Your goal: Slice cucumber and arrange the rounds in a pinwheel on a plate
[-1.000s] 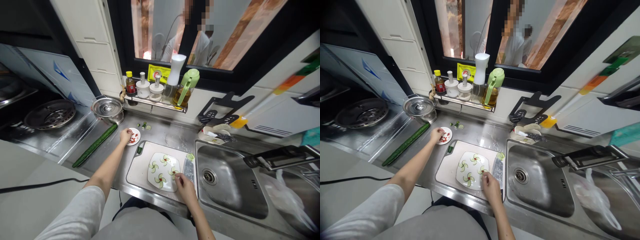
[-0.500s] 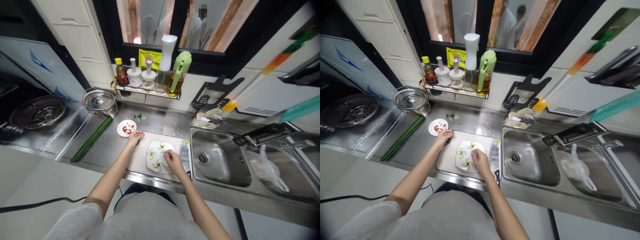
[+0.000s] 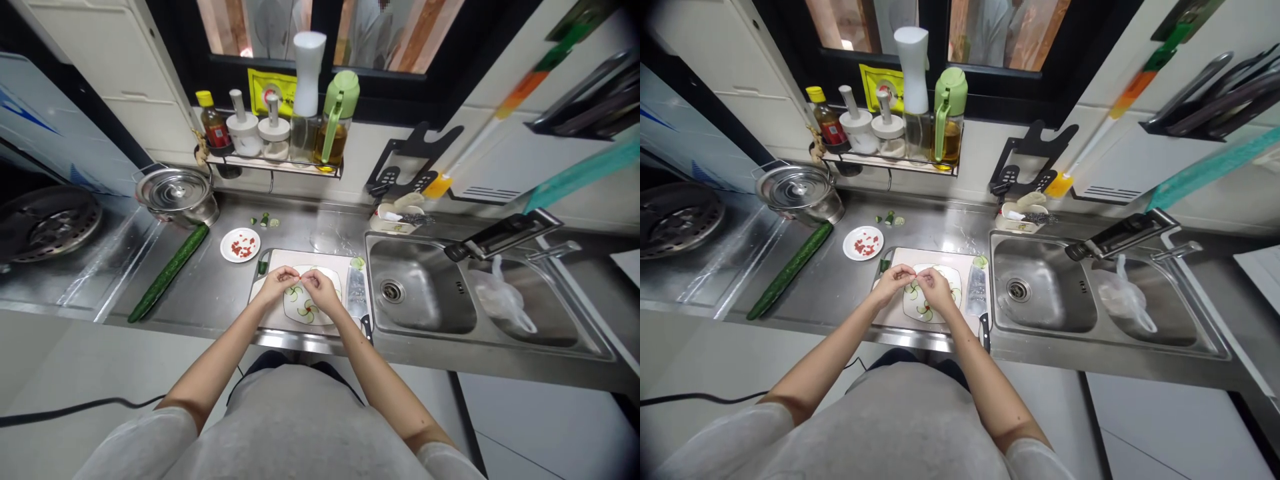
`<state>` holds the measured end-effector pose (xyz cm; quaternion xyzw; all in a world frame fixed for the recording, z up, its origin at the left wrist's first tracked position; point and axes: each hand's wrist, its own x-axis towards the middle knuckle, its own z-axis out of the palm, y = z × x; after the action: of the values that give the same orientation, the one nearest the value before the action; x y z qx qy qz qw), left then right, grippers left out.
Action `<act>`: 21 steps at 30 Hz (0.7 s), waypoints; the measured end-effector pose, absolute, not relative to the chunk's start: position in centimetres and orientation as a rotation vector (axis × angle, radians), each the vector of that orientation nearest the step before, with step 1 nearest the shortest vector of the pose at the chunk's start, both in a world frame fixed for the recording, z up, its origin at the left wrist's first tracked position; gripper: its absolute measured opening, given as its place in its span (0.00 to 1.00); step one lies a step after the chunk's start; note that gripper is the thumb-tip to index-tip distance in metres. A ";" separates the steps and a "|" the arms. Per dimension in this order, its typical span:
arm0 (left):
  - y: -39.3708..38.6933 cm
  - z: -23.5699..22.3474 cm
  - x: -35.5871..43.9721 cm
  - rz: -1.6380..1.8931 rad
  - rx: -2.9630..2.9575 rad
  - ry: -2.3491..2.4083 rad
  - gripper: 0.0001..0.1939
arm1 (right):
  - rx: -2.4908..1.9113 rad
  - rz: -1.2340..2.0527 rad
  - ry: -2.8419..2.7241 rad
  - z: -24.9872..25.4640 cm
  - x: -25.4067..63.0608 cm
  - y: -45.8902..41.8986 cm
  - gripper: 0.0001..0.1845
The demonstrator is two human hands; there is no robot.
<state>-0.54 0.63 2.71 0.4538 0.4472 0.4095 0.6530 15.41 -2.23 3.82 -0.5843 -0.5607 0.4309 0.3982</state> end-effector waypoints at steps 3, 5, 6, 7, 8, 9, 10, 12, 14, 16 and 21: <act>0.4 2.4 -0.6 0.928 1.037 1.014 0.15 | -1.506 1.103 -1.406 3.4 15.3 -2.2 0.10; 0.1 2.2 -0.5 0.931 1.036 1.013 0.16 | -1.525 1.096 -1.414 3.3 15.2 -2.2 0.09; 0.0 2.2 -0.4 0.931 1.034 1.013 0.16 | -1.529 1.092 -1.425 3.3 15.2 -2.2 0.09; -0.1 2.1 -0.4 0.928 1.032 1.015 0.16 | -1.530 1.088 -1.438 3.2 15.2 -2.2 0.08; -0.2 1.9 -0.4 0.924 1.030 1.018 0.16 | -1.530 1.086 -1.453 3.2 15.2 -2.2 0.08; -0.2 1.8 -0.4 0.921 1.031 1.026 0.16 | -1.537 1.081 -1.466 3.1 15.2 -2.1 0.08; -0.2 1.6 -0.5 0.920 1.035 1.037 0.16 | -1.551 1.076 -1.481 3.1 15.3 -2.1 0.07; -0.1 1.0 -1.0 0.927 1.057 1.085 0.16 | -1.590 1.067 -1.516 2.8 15.4 -2.1 0.07; 0.1 0.3 -1.6 0.938 1.098 1.157 0.15 | -1.631 1.062 -1.555 2.4 15.5 -2.1 0.06; 0.4 -0.4 -2.3 0.938 1.153 1.218 0.14 | -1.662 1.059 -1.583 1.8 15.6 -2.2 0.06; 0.4 -1.5 -3.4 0.901 1.320 1.334 0.12 | -1.716 1.051 -1.641 0.6 15.4 -2.2 0.05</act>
<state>-3.43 0.44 -1.49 0.5470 0.5530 0.3734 0.5055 15.40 -2.22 0.58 -0.6365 -0.6087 0.3899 0.2691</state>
